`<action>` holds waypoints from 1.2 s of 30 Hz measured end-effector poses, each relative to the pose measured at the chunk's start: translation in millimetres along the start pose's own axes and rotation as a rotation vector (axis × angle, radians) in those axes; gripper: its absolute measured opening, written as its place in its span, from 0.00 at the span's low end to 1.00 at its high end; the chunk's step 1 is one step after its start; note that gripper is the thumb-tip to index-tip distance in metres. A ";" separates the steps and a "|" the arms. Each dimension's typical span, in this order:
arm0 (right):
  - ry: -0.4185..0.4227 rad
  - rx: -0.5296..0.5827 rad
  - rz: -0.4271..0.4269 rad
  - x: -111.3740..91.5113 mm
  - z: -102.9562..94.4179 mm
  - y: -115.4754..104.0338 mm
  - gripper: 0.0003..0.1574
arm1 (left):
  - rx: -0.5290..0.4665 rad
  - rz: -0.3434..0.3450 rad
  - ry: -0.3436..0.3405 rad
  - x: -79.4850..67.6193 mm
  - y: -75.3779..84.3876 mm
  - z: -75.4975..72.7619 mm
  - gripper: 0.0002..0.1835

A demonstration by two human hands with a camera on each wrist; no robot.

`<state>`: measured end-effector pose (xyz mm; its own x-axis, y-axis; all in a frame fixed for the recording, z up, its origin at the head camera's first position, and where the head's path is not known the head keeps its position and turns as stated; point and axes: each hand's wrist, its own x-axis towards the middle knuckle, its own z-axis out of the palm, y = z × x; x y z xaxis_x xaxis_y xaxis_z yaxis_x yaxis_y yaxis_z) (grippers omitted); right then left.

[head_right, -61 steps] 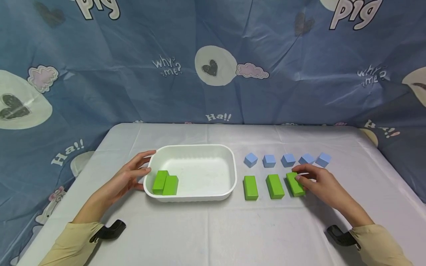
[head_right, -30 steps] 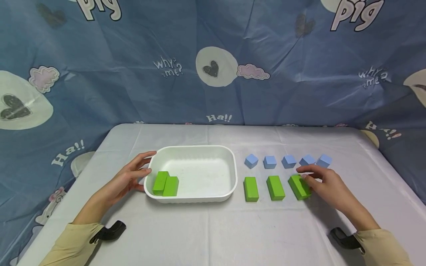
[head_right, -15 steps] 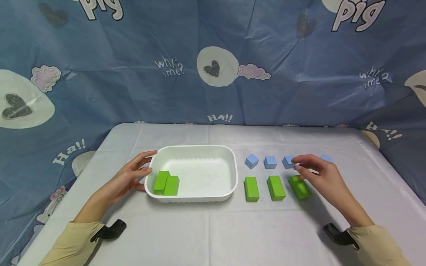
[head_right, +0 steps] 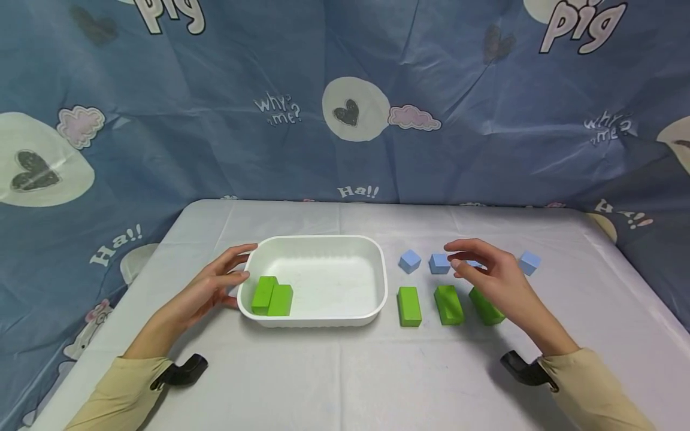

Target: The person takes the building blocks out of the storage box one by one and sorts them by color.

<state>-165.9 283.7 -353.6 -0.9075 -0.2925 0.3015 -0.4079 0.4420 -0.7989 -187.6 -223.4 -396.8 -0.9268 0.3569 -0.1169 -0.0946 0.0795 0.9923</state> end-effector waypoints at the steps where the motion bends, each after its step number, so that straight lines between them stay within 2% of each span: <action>1: -0.004 0.006 -0.008 2.0 1.8 -1.1 0.20 | 0.000 -0.001 0.000 0.2 0.0 0.1 0.31; 7: -0.030 0.036 -0.033 16.2 15.2 -11.6 0.19 | -0.002 -0.008 0.007 0.4 0.7 0.8 0.31; 21: -0.178 0.246 -0.023 44.3 59.2 -27.5 0.19 | 0.009 -0.015 0.009 0.0 -0.8 -0.2 0.31; 29: -0.222 0.237 -0.015 58.0 78.0 -41.0 0.18 | 0.005 -0.018 0.010 0.8 -0.9 -1.5 0.31; 36: -0.321 0.247 -0.027 67.7 97.3 -52.6 0.17 | 0.000 -0.026 0.006 1.6 -0.5 -1.2 0.31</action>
<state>-196.1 158.1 -341.8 -0.8036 -0.5681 0.1773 -0.3588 0.2248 -0.9059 -189.4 -224.0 -397.5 -0.9264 0.3487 -0.1422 -0.1187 0.0882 0.9890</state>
